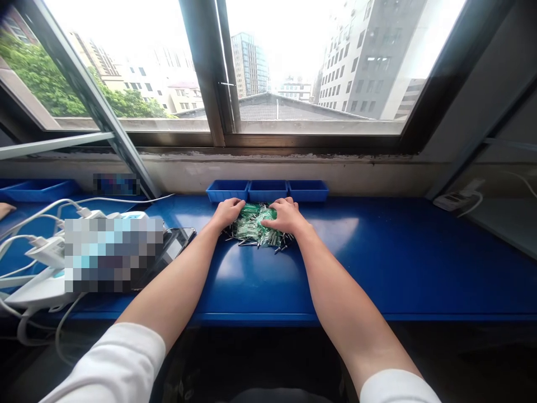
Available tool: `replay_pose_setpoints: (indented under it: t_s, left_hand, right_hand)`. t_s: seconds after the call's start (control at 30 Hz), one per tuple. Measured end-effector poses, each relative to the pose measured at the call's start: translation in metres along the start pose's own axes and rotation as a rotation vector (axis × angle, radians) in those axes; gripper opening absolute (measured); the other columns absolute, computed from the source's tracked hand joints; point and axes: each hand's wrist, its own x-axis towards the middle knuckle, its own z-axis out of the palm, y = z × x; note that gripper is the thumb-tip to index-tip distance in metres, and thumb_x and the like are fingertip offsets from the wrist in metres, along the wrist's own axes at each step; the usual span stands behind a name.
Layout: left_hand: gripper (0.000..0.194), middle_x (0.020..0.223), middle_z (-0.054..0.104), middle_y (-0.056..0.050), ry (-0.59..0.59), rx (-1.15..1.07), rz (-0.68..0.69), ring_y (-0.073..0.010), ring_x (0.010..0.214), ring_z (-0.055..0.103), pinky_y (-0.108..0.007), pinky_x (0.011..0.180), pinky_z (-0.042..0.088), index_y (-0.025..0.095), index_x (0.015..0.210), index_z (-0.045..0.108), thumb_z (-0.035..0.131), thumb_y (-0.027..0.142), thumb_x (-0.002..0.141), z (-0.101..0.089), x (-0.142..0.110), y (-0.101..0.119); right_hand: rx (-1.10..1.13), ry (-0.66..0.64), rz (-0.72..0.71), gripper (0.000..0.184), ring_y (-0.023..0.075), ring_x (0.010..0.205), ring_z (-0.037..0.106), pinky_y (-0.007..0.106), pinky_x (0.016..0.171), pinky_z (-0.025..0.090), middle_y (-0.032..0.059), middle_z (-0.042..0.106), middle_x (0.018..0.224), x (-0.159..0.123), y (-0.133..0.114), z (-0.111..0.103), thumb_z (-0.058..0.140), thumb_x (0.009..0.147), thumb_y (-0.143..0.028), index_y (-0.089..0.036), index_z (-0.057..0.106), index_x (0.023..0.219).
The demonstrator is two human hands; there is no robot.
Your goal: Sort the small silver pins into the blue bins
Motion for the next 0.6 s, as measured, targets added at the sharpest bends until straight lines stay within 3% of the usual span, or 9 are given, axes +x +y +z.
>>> replay_pose_setpoints:
  t_s: [0.17,0.33,0.47,0.6]
  left_hand:
    - [0.031,0.099,0.070,-0.010,0.179,-0.058,0.019,-0.0249,0.096,0.062,-0.033,0.085,0.046,0.017,0.097,0.068,0.046,0.035,0.084,-0.003,-0.001,0.002]
    - [0.028,0.103,0.069,-0.010,0.239,-0.081,0.200,-0.0234,0.097,0.062,-0.033,0.088,0.047,0.015,0.098,0.067,0.051,0.031,0.082,-0.005,-0.010,0.017]
    - [0.026,0.101,0.069,-0.006,0.100,-0.136,0.330,-0.0203,0.095,0.063,-0.031,0.088,0.048,0.017,0.099,0.067,0.055,0.026,0.078,-0.003,-0.020,0.032]
    - [0.036,0.101,0.069,-0.004,-0.084,-0.235,0.379,-0.0193,0.097,0.062,-0.030,0.087,0.048,0.019,0.109,0.063,0.058,0.022,0.073,-0.003,-0.028,0.040]
  right_hand:
    - [0.079,0.024,0.027,0.059,0.0307,0.111,0.041,0.044,0.092,0.035,0.0105,0.057,0.113,0.001,0.000,0.003,0.068,0.064,-0.058,-0.019,0.059,0.107]
    - [0.144,0.138,-0.003,0.053,0.0255,0.098,0.045,0.037,0.081,0.040,0.0067,0.058,0.096,0.002,0.000,0.004,0.074,0.057,-0.052,-0.020,0.053,0.094]
    - [0.320,0.195,0.036,0.048,0.0161,0.070,0.048,0.028,0.063,0.039,-0.0025,0.052,0.070,0.002,-0.001,0.001,0.074,0.059,-0.045,-0.022,0.048,0.091]
    - [0.527,0.289,0.107,0.046,0.0114,0.060,0.045,0.025,0.057,0.037,-0.0054,0.051,0.066,0.004,-0.003,-0.003,0.074,0.058,-0.044,-0.022,0.048,0.089]
